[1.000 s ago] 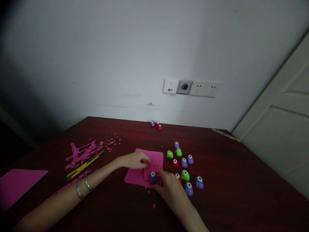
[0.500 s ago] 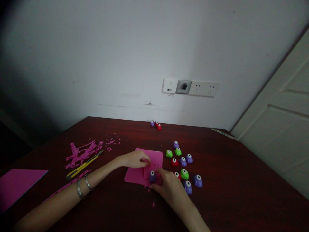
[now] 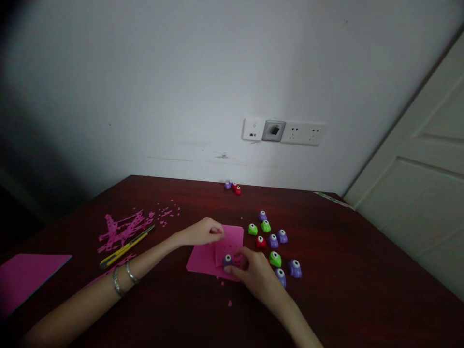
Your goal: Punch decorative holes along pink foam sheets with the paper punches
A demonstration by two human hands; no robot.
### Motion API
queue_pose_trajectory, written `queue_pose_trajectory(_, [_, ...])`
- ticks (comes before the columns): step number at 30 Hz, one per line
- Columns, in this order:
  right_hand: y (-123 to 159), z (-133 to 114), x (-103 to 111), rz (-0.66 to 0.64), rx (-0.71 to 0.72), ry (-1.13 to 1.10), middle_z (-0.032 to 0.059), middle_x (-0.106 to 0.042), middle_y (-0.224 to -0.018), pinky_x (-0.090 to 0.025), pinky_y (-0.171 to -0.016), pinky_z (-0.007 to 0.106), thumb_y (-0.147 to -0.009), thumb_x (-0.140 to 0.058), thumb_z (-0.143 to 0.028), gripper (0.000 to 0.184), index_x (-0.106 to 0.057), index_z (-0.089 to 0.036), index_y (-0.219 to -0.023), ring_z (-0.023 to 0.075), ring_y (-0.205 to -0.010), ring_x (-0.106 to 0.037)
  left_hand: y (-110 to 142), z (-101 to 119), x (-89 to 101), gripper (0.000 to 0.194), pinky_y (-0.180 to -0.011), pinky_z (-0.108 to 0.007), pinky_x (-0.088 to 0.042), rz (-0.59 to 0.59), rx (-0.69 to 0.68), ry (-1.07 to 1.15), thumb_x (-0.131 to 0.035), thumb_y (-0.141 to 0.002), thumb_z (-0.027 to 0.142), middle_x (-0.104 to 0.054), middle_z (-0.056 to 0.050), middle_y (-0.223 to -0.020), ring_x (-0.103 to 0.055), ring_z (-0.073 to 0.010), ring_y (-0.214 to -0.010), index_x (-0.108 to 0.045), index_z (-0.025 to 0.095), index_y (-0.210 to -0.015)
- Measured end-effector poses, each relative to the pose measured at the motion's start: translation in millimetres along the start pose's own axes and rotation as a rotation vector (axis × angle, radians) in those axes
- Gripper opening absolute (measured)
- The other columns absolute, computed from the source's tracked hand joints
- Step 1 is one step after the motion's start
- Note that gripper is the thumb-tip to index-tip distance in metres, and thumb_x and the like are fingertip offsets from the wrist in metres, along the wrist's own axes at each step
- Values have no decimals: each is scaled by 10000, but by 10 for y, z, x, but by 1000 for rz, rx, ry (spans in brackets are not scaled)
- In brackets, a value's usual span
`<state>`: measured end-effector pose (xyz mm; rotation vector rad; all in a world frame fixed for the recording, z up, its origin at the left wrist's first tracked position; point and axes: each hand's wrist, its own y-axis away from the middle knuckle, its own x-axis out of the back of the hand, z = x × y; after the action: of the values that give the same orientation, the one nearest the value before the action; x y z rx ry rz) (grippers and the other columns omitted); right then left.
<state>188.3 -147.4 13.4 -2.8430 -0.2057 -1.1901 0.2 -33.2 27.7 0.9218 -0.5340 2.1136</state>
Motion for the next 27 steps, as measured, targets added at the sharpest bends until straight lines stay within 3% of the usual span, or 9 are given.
queue_pose_trajectory(3, [-67, -3, 3, -79, -152, -148, -35, -552, -498, -297, -317, 165, -801, -492, -481, 328, -566, -163, -759, 77, -359, -441, -18, 53, 44, 266, -486, -195, -300, 21, 48, 110, -500, -798, 325, -521, 29, -531, -419, -65, -494, -618, 126, -666])
queue_pose_trajectory(5, [-123, -15, 1, -147, -212, -187, -51, -514, -439, -262, -280, 157, -827, -426, -508, 367, -537, -171, -736, 70, -313, -400, -23, 100, 55, 337, -471, -199, -295, -34, 75, 178, -494, -805, 382, -499, 31, -494, -404, -60, -460, -589, 128, -605])
queue_pose_trajectory(13, [-326, 10, 29, -283, -155, -19, -35, -461, -355, -259, -280, 173, -833, -411, -472, 453, -465, -184, -488, 71, -282, -385, 10, 238, 22, 445, -425, -208, -288, -255, 253, 299, -472, -803, 511, -495, 25, -446, -377, -52, -372, -601, 132, -609])
queue_pose_trajectory(19, [-344, -33, 109, -414, -127, -49, -40, -468, -377, -246, -268, 155, -835, -404, -474, 483, -463, -177, -459, 44, -271, -341, 28, 221, 6, 458, -406, -222, -243, -369, 325, 311, -474, -808, 526, -506, 17, -453, -347, -53, -354, -635, 140, -621])
queue_pose_trajectory(27, [-330, -59, 165, -451, -173, -62, -37, -449, -362, -240, -254, 155, -877, -341, -455, 539, -434, -173, -427, 40, -252, -334, 76, 97, -15, 437, -404, -208, -263, -355, 328, 277, -489, -793, 529, -494, 30, -465, -372, -52, -369, -620, 140, -642])
